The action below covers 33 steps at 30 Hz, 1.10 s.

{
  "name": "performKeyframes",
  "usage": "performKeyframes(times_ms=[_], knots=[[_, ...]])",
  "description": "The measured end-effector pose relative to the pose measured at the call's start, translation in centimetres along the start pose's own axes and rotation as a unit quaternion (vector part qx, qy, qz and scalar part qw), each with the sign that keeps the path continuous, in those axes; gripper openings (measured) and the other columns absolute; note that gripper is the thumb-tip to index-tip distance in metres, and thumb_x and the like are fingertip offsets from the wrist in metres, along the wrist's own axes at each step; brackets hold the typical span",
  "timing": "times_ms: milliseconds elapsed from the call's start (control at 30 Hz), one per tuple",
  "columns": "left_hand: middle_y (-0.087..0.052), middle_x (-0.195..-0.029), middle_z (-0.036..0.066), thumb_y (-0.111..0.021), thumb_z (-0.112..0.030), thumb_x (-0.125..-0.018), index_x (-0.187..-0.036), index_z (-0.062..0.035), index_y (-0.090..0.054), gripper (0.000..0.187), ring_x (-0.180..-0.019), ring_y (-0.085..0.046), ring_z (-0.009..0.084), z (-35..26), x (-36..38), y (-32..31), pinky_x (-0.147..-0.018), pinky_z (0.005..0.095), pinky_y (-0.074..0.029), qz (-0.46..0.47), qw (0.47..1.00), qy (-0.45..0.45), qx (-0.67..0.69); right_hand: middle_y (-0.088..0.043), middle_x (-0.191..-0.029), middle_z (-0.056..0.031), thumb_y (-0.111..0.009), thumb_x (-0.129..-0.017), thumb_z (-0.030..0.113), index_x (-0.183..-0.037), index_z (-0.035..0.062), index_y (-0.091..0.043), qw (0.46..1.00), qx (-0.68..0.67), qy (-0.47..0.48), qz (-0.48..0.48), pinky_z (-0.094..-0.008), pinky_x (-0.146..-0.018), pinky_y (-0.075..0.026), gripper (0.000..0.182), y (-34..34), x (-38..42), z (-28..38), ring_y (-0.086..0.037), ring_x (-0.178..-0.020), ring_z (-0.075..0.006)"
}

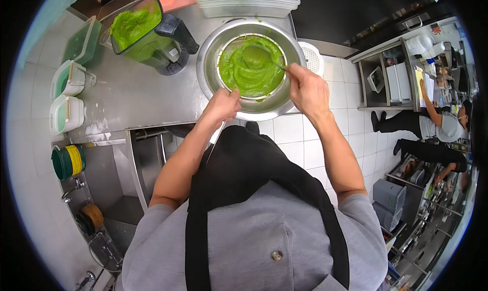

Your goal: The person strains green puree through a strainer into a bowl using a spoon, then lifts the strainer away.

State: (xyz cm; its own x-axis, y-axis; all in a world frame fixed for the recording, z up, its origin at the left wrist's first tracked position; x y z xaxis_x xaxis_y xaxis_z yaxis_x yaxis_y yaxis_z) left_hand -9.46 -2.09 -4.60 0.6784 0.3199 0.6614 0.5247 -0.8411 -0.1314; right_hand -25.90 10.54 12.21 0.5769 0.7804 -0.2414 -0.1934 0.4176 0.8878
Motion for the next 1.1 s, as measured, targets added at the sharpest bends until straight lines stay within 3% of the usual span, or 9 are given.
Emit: performKeyframes(times_ms=[100,167,367,433,567,700,867,1000,1100], knots=[[-0.043,-0.062,-0.002,-0.045,-0.030,-0.111,-0.099,0.0032,-0.053,0.036,-0.045,-0.032,0.0063,-0.4,0.2,-0.1,-0.040,0.0273,-0.022,-0.008,1.000,0.002,-0.007,-0.073,-0.087,-0.0089,-0.063,-0.088,0.010,-0.100,0.0134,-0.071,0.994,0.011,0.087,0.059,-0.0472,-0.065,-0.058,0.014,-1.5,1.7,1.5,-0.072,-0.076,-0.0333],[-0.043,-0.062,-0.002,-0.045,-0.030,-0.111,-0.099,0.0032,-0.053,0.037,-0.045,-0.032,0.0064,-0.2,0.3,0.0,-0.040,0.0274,-0.022,-0.011,1.000,0.001,-0.010,-0.072,-0.087,-0.0098,-0.064,-0.087,0.012,-0.101,0.0134,-0.073,0.992,0.016,0.087,0.088,-0.0471,-0.066,-0.058,0.016,-2.3,1.9,1.5,-0.072,-0.076,-0.0331],[-0.043,-0.062,-0.002,-0.045,-0.030,-0.111,-0.098,0.0036,-0.053,0.037,-0.045,-0.033,0.0066,-0.1,0.7,-0.1,-0.039,0.0274,-0.023,-0.005,1.000,-0.002,-0.010,-0.075,-0.090,-0.0113,-0.064,-0.091,0.016,-0.105,0.0156,-0.076,0.994,0.086,0.055,0.040,-0.0487,-0.071,-0.058,0.019,-1.9,-1.7,-1.8,-0.073,-0.079,-0.0347],[-0.044,-0.062,-0.001,-0.045,-0.029,-0.111,-0.097,0.0037,-0.053,0.037,-0.045,-0.033,0.0066,-0.1,0.9,-0.1,-0.039,0.0274,-0.023,-0.013,1.000,-0.003,-0.016,-0.076,-0.090,-0.0116,-0.064,-0.094,0.021,-0.108,0.0182,-0.077,0.998,0.027,-0.032,0.050,-0.0490,-0.074,-0.058,0.019,-0.8,-2.9,-3.0,-0.073,-0.081,-0.0363],[-0.044,-0.061,-0.002,-0.046,-0.029,-0.111,-0.096,0.0038,-0.054,0.036,-0.044,-0.033,0.0066,-0.4,1.4,-0.3,-0.038,0.0280,-0.022,-0.020,1.000,-0.010,-0.022,-0.076,-0.093,-0.0160,-0.064,-0.097,0.027,-0.110,0.0190,-0.076,0.976,0.001,-0.123,0.178,-0.0495,-0.083,-0.056,0.019,-3.5,-3.7,-5.3,-0.073,-0.089,-0.0397],[-0.042,-0.059,-0.002,-0.047,-0.028,-0.110,-0.094,0.0031,-0.054,0.036,-0.042,-0.032,0.0065,-1.0,2.3,-0.6,-0.037,0.0282,-0.021,-0.023,0.999,-0.024,-0.036,-0.076,-0.098,-0.0172,-0.062,-0.098,0.027,-0.111,0.0182,-0.075,0.972,0.016,-0.120,0.201,-0.0502,-0.085,-0.056,0.020,-4.5,-3.2,-5.2,-0.072,-0.092,-0.0401],[-0.043,-0.059,-0.002,-0.048,-0.030,-0.110,-0.094,0.0027,-0.053,0.037,-0.042,-0.032,0.0063,0.2,1.6,-0.2,-0.037,0.0280,-0.021,-0.025,0.999,-0.012,-0.040,-0.075,-0.094,-0.0162,-0.063,-0.098,0.026,-0.103,0.0148,-0.073,0.978,0.155,0.018,0.137,-0.0502,-0.079,-0.056,0.016,-1.7,-3.7,-1.6,-0.072,-0.087,-0.0381],[-0.044,-0.059,-0.001,-0.048,-0.030,-0.109,-0.094,0.0023,-0.054,0.037,-0.041,-0.031,0.0060,0.5,0.9,0.1,-0.036,0.0280,-0.021,-0.033,0.999,-0.014,-0.025,-0.074,-0.090,-0.0152,-0.064,-0.098,0.026,-0.102,0.0148,-0.073,0.991,0.104,0.012,0.082,-0.0500,-0.076,-0.055,0.015,0.1,-3.4,-0.2,-0.072,-0.084,-0.0376],[-0.045,-0.059,-0.001,-0.048,-0.030,-0.109,-0.094,0.0023,-0.054,0.036,-0.041,-0.032,0.0060,0.2,1.2,0.1,-0.036,0.0281,-0.021,-0.034,0.999,-0.015,-0.034,-0.074,-0.087,-0.0145,-0.063,-0.098,0.026,-0.101,0.0141,-0.072,0.982,0.032,-0.070,0.174,-0.0495,-0.075,-0.055,0.015,-2.3,-2.5,-1.8,-0.071,-0.083,-0.0376]])
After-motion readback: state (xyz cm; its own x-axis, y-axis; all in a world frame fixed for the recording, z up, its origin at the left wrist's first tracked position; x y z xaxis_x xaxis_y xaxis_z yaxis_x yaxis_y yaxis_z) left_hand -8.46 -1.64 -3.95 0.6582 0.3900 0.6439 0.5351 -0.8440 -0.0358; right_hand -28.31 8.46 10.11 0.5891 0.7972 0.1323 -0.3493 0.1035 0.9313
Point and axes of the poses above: each hand's wrist, its own x-axis away from the middle knuckle, its own y-axis out of the back of the hand, z = x × y, the point moved 9 cm from there along -x, towards the middle knuckle
